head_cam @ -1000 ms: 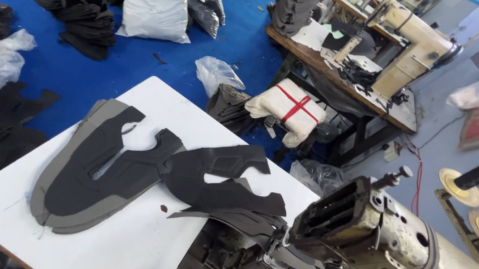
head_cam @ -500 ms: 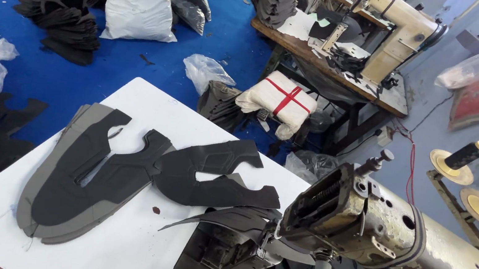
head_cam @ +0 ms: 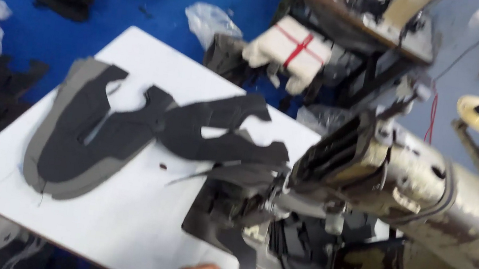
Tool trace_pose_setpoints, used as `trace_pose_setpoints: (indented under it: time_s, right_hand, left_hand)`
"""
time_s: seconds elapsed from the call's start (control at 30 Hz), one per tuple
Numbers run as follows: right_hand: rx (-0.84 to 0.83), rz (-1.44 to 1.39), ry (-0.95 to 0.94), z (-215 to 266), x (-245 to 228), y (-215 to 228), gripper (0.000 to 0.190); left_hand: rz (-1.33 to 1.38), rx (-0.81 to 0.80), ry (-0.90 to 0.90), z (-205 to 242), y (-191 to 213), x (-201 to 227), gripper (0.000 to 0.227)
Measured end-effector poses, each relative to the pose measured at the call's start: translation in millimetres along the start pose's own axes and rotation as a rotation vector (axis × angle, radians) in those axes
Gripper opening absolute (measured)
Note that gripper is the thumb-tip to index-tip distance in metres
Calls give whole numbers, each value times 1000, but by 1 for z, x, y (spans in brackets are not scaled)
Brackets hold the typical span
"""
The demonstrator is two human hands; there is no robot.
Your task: The person sews gray and black synthetic material parts using an industrial sewing machine. They guide the material under the needle, stitch along the edges, and then use green-handled scissors to cut the thread. The person repeats this process for multiple parts, handling them one at a time.
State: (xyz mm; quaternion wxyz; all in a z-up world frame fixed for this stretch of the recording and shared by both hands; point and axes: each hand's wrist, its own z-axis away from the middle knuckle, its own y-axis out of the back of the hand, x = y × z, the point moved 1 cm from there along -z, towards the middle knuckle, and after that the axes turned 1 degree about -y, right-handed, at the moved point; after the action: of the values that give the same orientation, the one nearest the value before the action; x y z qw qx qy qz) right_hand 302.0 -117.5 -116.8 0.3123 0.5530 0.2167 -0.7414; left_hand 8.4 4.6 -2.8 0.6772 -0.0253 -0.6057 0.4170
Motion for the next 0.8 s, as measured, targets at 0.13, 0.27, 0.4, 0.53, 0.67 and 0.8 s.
trace_pose_setpoints:
  time_s: [0.13,0.27,0.4,0.53,0.67,0.8]
  right_hand:
    - [20,-87,-41,154,-188,-145,37]
    - [-102,-170,-9,165,-218,-177,36]
    - [-97,-4,17,167,-265,-184,31]
    - [-77,143,105,177,-339,-192,61]
    - [-282,112,83,141,-262,-144,45]
    - [-151,146,152,110,-195,-99,42]
  left_hand:
    - [-84,66,13,67,-45,157,24]
    - [-111,264,-34,82,-35,186,22]
    - [-411,356,-131,107,-34,230,23]
    - [-758,138,-289,124,-33,270,23]
    - [-965,69,-249,122,-29,284,22]
    - [-493,308,34,51,9,259,45]
